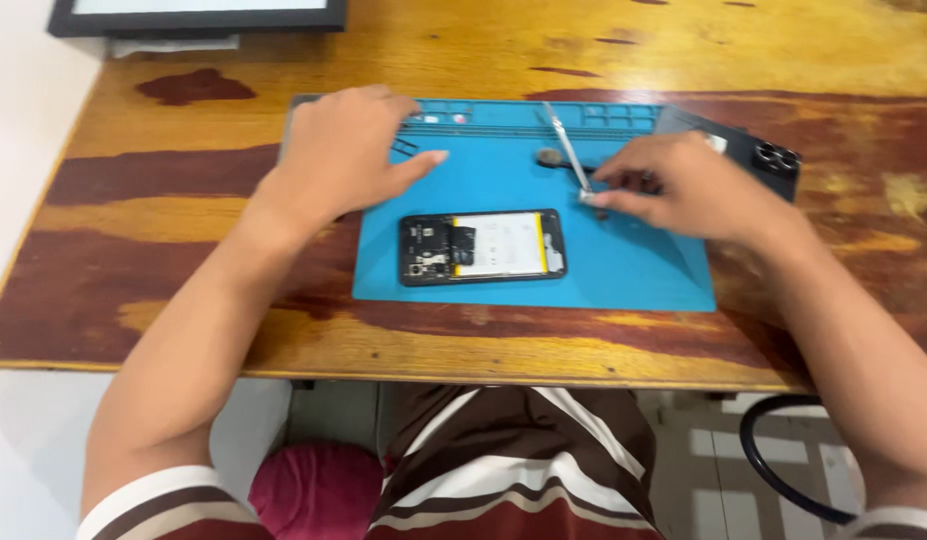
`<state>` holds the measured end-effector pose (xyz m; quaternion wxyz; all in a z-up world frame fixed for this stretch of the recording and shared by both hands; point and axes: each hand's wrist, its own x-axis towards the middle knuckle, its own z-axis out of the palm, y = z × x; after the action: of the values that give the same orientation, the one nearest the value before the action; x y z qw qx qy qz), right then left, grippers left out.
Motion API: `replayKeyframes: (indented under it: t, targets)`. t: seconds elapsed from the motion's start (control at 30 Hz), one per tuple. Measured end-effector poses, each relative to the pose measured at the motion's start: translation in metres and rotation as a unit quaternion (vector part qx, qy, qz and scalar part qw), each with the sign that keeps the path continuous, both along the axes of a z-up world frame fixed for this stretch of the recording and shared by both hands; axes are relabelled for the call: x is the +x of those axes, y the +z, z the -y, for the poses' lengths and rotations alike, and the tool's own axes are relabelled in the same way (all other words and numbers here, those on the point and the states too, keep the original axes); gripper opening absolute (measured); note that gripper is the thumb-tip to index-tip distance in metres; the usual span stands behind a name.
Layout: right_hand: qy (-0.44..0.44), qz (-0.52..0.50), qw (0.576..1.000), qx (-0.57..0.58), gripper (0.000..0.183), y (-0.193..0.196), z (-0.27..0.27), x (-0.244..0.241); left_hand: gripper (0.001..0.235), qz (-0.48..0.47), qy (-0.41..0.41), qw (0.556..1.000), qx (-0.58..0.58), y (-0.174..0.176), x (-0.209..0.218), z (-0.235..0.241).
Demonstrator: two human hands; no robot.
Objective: The person uses a screwdriver to remove and reinsert screws from a disassembled smartphone on a blue mat. They then use tweezers to remove a metal bracket from a phone back cover and place it on the table.
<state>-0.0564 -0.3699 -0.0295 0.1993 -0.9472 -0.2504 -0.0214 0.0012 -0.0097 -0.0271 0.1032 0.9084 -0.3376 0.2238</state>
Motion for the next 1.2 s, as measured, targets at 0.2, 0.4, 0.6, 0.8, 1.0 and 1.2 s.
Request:
replayKeyframes:
  t: [0.2, 0.4, 0.6, 0.8, 1.0, 1.2]
  targets:
    - [-0.167, 0.061, 0.982, -0.061, 0.045, 0.001, 0.074, 0.027, 0.045, -0.003, -0.021, 1.0, -0.014, 0.001, -0.001, 0.002]
    - [-0.199, 0.006, 0.972, -0.126, 0.088, -0.029, 0.133, 0.055, 0.045, -0.012, -0.023, 1.0, -0.013, 0.005, 0.001, -0.001]
    - [-0.24, 0.028, 0.95, -0.197, 0.073, -0.042, 0.156, 0.068, 0.045, -0.011, -0.033, 0.999, -0.017, -0.001, 0.004, -0.001]
    - [-0.234, 0.07, 0.964, -0.104, 0.034, -0.018, 0.153, 0.047, 0.046, -0.016, -0.046, 0.998, -0.031, -0.002, 0.004, 0.0]
    - [-0.169, 0.149, 0.973, -0.048, 0.022, 0.02, 0.102, 0.008, 0.045, -0.088, -0.038, 0.994, -0.05, 0.005, -0.002, 0.008]
    - [0.023, 0.425, 0.904, -0.049, 0.015, 0.037, 0.033, -0.019, 0.059, -0.353, -0.08, 0.902, -0.235, 0.0, -0.008, 0.028]
